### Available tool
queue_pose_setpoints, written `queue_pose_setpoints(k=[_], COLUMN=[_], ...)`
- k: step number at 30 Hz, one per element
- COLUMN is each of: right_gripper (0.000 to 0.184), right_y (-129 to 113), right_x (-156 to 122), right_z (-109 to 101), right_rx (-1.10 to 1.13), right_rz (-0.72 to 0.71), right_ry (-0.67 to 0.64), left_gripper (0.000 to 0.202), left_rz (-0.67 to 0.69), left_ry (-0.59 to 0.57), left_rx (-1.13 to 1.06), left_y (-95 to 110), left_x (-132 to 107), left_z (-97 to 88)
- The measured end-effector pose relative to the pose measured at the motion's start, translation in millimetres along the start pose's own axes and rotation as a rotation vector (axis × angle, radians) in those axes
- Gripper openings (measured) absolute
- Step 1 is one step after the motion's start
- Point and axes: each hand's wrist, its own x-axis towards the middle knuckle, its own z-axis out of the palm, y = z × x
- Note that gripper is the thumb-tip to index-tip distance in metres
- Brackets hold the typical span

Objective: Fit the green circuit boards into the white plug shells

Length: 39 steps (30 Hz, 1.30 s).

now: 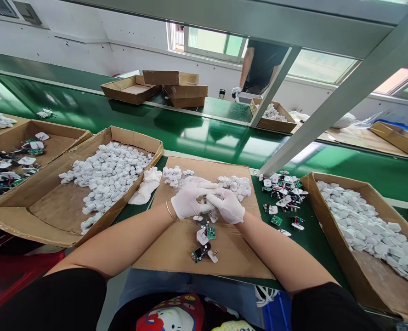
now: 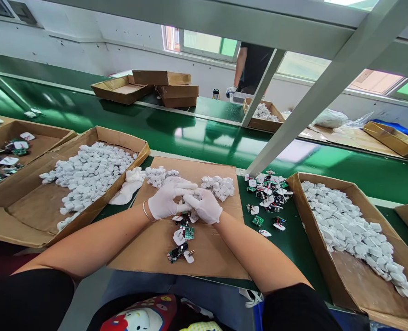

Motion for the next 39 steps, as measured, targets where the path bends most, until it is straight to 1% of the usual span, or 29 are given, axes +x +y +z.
queue_pose_setpoints(k=[2,4,6,7,9,12,13,15,17,20,23,26,27,28,31,32,33,35,37,39], right_gripper=[0.039,0.039,0.036,0.034,0.03,0.023,0.022,0.022,0.024,0.032,0.035,0.038,0.037,0.035,0.027,0.026,0.026,0.03,0.038,0.053], right_y=[2.2,3.6,3.6,3.2,2.5,2.2,2.1,1.0,-1.6,-6.0,-6.8,-5.4,-5.5,-5.9,-9.1,-10.3,-11.6,-14.3,-18.1,-23.4], right_x=[1.9,4.3,5.8,5.8,4.5,1.6,0.9,0.2,0.1,1.0,2.8,3.8,3.7,3.4,1.5,0.7,0.0,-1.4,-2.8,-4.2], right_z=[-1.3,-2.5,-2.6,-2.0,-0.3,2.0,2.1,1.6,0.6,1.1,4.5,7.4,7.5,7.4,7.2,7.7,8.4,8.3,2.0,-14.0], right_rx=[0.077,0.159,0.239,0.276,0.353,0.387,0.382,0.35,0.282,0.195,0.188,0.183,0.165,0.145,0.082,0.064,0.04,-0.001,-0.012,-0.014], right_rz=[-0.044,-0.086,-0.089,-0.078,-0.043,-0.019,-0.017,-0.017,-0.025,-0.048,-0.028,-0.013,-0.02,-0.032,-0.052,-0.053,-0.059,-0.09,-0.148,-0.207], right_ry=[-0.005,-0.029,-0.066,-0.087,-0.106,-0.073,-0.053,-0.027,-0.008,0.004,0.021,0.075,0.089,0.095,0.095,0.098,0.102,0.14,0.255,0.428], left_gripper=[0.035,0.036,0.037,0.036,0.037,0.045,0.05,0.055,0.048,0.029,0.018,0.008,0.01,0.016,0.047,0.053,0.054,0.049,0.04,0.035], left_rz=[-0.062,-0.144,-0.216,-0.238,-0.241,-0.179,-0.157,-0.132,-0.138,-0.171,-0.191,-0.213,-0.223,-0.236,-0.284,-0.295,-0.299,-0.308,-0.361,-0.502], left_ry=[0.027,0.051,0.044,0.019,-0.054,-0.158,-0.174,-0.171,-0.14,-0.1,-0.096,-0.094,-0.08,-0.056,0.038,0.064,0.083,0.127,0.189,0.218], left_rx=[-0.085,-0.212,-0.33,-0.365,-0.381,-0.354,-0.352,-0.345,-0.334,-0.321,-0.299,-0.29,-0.296,-0.302,-0.281,-0.257,-0.23,-0.189,-0.179,-0.164], left_y=[-1.0,-4.1,-7.8,-9.2,-9.5,-4.5,-2.3,1.1,2.2,0.0,-3.3,-4.7,-4.7,-4.5,-3.3,-2.5,-1.6,0.1,-0.2,-5.8], left_x=[-0.3,-0.9,-1.2,-1.1,0.1,3.3,4.2,5.5,5.5,3.8,2.2,1.8,1.6,1.3,-1.5,-3.0,-4.3,-4.8,1.1,16.9], left_z=[-1.3,-3.4,-5.1,-5.8,-6.9,-9.8,-11.0,-13.0,-13.6,-11.3,-7.9,-5.3,-4.5,-3.6,-0.1,1.1,2.1,2.8,0.9,-3.2])
